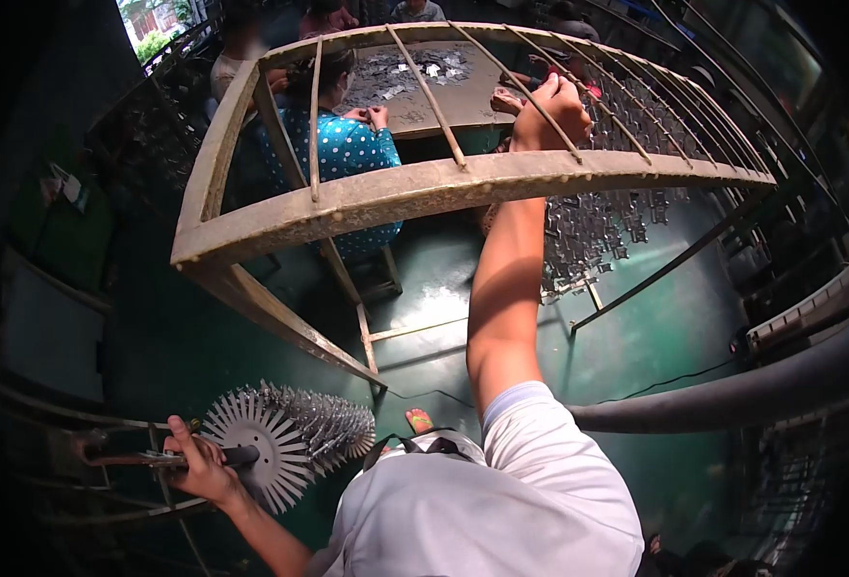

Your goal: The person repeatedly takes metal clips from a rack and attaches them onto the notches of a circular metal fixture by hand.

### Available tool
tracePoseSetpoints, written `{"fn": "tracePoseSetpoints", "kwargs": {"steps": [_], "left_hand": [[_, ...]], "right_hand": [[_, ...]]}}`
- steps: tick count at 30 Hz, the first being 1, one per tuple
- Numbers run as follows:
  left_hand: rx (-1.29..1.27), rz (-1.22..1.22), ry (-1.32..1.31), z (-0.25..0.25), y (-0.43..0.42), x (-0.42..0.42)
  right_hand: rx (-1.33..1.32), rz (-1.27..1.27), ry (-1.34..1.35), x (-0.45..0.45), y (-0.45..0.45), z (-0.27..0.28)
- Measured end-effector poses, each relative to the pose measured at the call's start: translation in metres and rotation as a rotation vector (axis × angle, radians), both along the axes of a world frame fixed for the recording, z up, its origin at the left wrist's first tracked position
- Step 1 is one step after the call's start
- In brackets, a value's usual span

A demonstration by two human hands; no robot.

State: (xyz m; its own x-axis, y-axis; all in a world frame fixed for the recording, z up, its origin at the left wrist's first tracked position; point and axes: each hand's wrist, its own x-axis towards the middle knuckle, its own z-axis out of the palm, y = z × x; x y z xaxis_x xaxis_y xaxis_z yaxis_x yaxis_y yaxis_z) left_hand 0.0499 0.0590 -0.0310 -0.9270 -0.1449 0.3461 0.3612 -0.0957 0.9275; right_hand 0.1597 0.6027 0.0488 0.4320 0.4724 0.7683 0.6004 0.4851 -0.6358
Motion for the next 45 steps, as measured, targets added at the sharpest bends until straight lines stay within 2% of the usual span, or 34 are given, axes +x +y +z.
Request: {"fn": "tracePoseSetpoints", "kwargs": {"steps": [4,8,9,12,14,17,18,20,21,24,26,28,32,37,38,43,45], "left_hand": [[-0.009,-0.002,0.027,-0.005,-0.003,-0.002],[-0.013,-0.005,0.023,-0.002,-0.001,0.000],[-0.005,-0.009,0.022,-0.003,-0.001,0.000],[0.013,-0.014,0.016,-0.004,-0.002,-0.002],[0.022,-0.020,0.006,-0.004,-0.002,-0.002],[0.029,-0.010,0.015,-0.004,-0.004,-0.003],[0.030,-0.007,0.019,-0.004,-0.004,-0.003],[0.033,-0.001,0.007,0.000,-0.002,-0.001],[0.020,0.002,0.003,0.001,-0.001,-0.001],[-0.013,0.003,0.021,0.002,0.001,0.000],[-0.020,0.001,0.031,0.004,0.003,0.000],[-0.008,0.003,0.022,0.002,0.001,-0.001],[0.003,0.003,0.077,0.004,0.003,-0.001],[-0.018,0.058,0.101,0.007,0.006,0.001],[-0.024,0.073,0.107,0.008,0.006,0.000],[-0.011,0.078,0.081,0.010,0.008,0.002],[-0.008,0.081,0.080,0.009,0.008,0.002]], "right_hand": [[0.039,0.087,0.024,-0.003,0.002,0.000],[0.065,0.420,0.132,-0.011,-0.013,-0.002],[0.086,0.441,0.065,-0.008,-0.032,0.000],[0.223,0.511,0.046,-0.010,-0.029,-0.031],[0.018,0.784,0.204,-0.003,-0.045,-0.056],[0.124,0.707,-0.134,0.018,-0.087,-0.079],[0.105,0.790,-0.097,0.030,-0.090,-0.096],[-0.217,0.926,0.185,0.033,-0.119,-0.106],[-0.132,0.897,0.147,0.032,-0.136,-0.103],[-0.173,1.002,0.050,0.037,-0.169,-0.108],[-0.266,0.975,-0.044,0.041,-0.188,-0.115],[-0.362,1.105,0.068,0.043,-0.209,-0.129],[-0.425,1.375,0.014,0.053,-0.248,-0.147],[-0.631,1.600,-0.087,0.065,-0.295,-0.158],[-0.558,1.663,-0.147,0.064,-0.299,-0.164],[-0.635,1.929,-0.251,0.057,-0.333,-0.177],[-0.590,2.016,-0.236,0.052,-0.344,-0.185]]}}
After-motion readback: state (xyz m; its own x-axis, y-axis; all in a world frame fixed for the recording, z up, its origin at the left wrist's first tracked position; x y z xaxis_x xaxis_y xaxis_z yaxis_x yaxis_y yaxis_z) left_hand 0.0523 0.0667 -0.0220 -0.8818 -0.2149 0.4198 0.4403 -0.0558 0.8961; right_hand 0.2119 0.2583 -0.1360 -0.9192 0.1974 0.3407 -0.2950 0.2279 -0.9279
